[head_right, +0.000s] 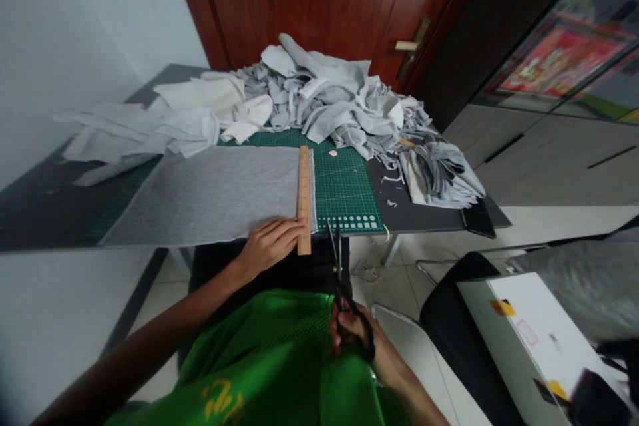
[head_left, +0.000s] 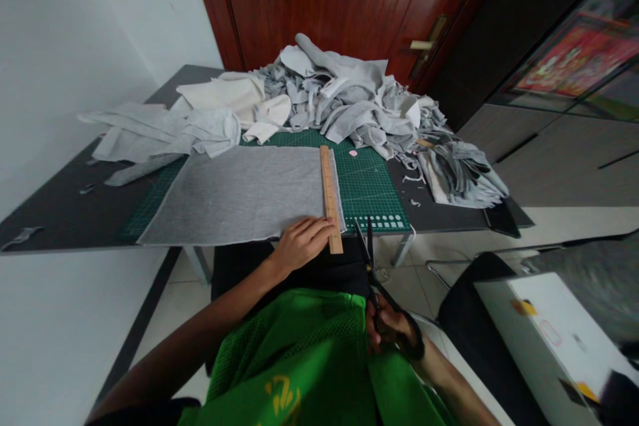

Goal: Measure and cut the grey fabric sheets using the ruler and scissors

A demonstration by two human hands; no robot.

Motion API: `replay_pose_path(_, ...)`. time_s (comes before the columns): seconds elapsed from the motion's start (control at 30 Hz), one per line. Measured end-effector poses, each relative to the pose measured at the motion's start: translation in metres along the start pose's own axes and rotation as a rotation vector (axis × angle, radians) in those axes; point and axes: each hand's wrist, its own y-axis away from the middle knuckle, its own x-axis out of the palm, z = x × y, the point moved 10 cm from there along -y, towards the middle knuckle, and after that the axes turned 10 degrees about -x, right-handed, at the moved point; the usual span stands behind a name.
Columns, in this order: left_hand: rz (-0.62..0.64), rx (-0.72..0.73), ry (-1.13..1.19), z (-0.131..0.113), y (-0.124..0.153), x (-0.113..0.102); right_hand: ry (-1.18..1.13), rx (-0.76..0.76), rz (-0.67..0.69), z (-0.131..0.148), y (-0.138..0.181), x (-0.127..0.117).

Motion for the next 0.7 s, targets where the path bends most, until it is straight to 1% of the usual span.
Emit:
replay_pose_path(0.13,0.027,0.005,0.009,0.002,-0.005,-0.002,0.138,0.015,0.046,0.008,0.002,0.015)
replay_pose_path(0.23,0.021,0.027,0.012,-0.003,-0.006,-0.004,0.235,0.014,0.021,0.016,0.004,0.016)
replay_pose_path(0.3,0.023,0.022,0.016,-0.005,-0.005,-0.004,0.244,0.031,0.002,0.019,0.006,0.015)
replay_pose_path(0.43,0.076,-0.035,0.023,-0.004,-0.007,0.001,0.301,0.042,0.005,0.024,0.011,0.014)
replay_pose_path(0.53,0.104,-0.054,0.008,-0.004,-0.009,0.005,0.302,0.069,-0.022,0.025,0.014,0.014)
replay_pose_path(0.6,0.103,-0.053,-0.009,-0.004,-0.009,0.006,0.297,0.088,-0.041,0.026,0.016,0.014)
replay_pose_path(0.7,0.062,-0.020,-0.031,-0.007,-0.008,0.004,0.358,0.084,-0.001,0.030,0.019,0.018)
